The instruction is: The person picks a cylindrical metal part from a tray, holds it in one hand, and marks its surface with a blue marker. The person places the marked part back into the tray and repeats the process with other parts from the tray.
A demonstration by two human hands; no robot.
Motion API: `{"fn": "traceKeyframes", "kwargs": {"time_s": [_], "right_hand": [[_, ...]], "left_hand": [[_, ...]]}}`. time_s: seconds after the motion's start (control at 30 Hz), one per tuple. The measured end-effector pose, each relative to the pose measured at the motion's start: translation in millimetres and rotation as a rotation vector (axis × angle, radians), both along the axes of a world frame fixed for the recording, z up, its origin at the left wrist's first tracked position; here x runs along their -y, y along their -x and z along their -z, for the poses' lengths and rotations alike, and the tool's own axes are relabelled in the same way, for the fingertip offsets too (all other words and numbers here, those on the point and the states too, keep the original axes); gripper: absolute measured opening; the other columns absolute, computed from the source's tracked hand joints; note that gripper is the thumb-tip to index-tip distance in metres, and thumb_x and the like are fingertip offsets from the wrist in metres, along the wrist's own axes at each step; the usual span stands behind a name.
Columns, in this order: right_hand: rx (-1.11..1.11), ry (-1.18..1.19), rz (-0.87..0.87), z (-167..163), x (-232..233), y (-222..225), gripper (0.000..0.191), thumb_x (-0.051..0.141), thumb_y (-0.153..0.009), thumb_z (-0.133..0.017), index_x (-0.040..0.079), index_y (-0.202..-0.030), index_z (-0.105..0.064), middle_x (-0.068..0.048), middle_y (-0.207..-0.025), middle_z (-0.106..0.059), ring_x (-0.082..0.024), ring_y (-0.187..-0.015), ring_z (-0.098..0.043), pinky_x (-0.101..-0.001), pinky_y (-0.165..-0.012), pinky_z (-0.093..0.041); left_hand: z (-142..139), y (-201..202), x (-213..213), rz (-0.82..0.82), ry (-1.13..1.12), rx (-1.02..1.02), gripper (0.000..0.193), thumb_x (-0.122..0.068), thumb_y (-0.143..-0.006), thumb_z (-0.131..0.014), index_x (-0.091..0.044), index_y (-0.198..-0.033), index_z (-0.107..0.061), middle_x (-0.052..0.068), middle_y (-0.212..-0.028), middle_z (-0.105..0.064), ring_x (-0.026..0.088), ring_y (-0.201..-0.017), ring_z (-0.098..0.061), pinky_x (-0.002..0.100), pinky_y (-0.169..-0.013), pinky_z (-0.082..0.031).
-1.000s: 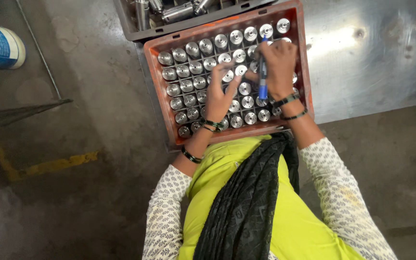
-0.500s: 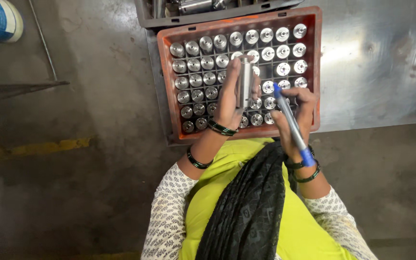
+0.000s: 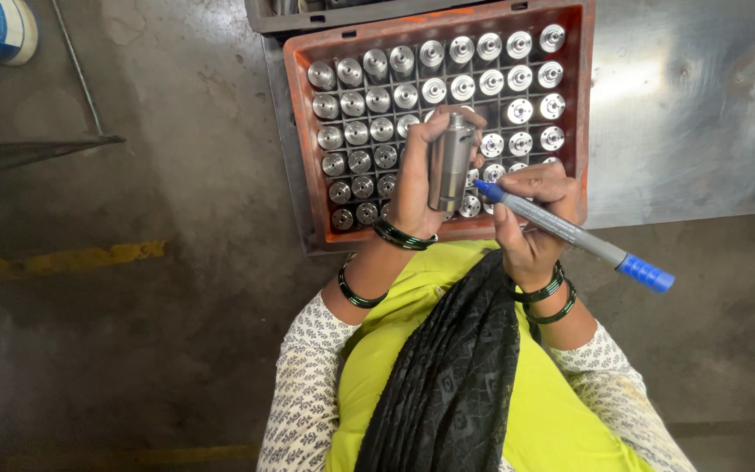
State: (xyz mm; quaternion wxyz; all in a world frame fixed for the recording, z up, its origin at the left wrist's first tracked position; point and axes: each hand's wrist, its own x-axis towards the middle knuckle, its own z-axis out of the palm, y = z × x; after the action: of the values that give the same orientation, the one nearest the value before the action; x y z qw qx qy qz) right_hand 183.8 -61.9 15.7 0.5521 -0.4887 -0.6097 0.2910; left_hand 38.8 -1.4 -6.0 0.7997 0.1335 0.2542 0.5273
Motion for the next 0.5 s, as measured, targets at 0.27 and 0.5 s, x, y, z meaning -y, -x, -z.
{"fn": "traceKeyframes", "kwargs": {"time_s": [0.27, 0.5], "right_hand": [[0.171, -0.099, 0.020, -8.1, -12.5, -3.5, 0.022, 0.006, -0.099, -0.069, 0.002, -0.115, -0.054, -0.012, -0.106, -0.063, -0.023, -0.089, -0.058, -0.0320, -0.084, -0.048], [0.329, -0.146, -0.010, -11.5, -10.7, -0.3, 0.021, 0.008, -0.092, -0.068, 0.005, -0.108, -0.055, -0.009, -0.095, -0.064, -0.024, -0.087, -0.056, -0.0392, -0.084, -0.043]], "left_hand": [[-7.0, 0.3, 1.7, 0.015, -0.082, -0.169, 0.034, -0.031, -0.103, -0.052, 0.000, -0.113, -0.063, 0.007, -0.108, -0.065, 0.011, -0.090, -0.061, 0.024, -0.081, -0.051], [-5.4, 1.1, -4.5, -0.042, -0.048, -0.200, 0.041, -0.037, -0.103, -0.054, 0.002, -0.115, -0.062, 0.010, -0.109, -0.066, 0.014, -0.089, -0.067, 0.028, -0.083, -0.056]]}}
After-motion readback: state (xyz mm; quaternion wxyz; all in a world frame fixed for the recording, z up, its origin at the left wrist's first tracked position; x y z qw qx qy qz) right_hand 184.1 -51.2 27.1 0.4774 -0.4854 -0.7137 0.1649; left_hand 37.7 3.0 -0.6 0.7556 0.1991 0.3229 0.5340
